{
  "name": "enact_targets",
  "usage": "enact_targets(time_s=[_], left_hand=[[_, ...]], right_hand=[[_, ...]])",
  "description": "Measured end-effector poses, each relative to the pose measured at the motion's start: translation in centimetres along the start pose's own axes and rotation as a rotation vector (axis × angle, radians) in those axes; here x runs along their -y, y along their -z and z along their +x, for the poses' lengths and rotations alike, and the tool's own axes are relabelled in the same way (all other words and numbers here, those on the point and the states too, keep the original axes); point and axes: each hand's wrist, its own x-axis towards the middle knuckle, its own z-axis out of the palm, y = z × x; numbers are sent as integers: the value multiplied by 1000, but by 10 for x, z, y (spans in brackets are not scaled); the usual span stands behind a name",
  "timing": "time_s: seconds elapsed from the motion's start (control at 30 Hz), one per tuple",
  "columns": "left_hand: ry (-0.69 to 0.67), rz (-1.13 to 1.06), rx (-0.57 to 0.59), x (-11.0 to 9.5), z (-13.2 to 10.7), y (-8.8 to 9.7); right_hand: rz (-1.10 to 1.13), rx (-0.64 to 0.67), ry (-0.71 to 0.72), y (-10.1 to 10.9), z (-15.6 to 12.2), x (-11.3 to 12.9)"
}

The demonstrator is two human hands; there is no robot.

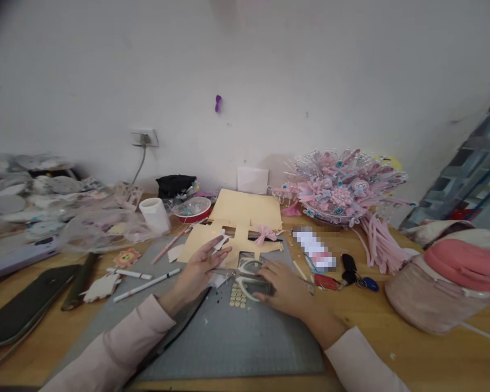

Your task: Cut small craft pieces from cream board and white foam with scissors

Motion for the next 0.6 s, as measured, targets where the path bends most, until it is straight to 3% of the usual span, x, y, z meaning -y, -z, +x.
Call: enact_targets(time_s=[0.23,0.4,0.6], left_hand=[[-13,15,-21,-1,2,1],[-14,0,-32,-1,2,1],[-6,-10,-48,-2,3,1]], right_hand=[[-29,0,-49,-9,4,27],[27,38,-161,-13,1,28],[81,45,-154,-8,4,18]])
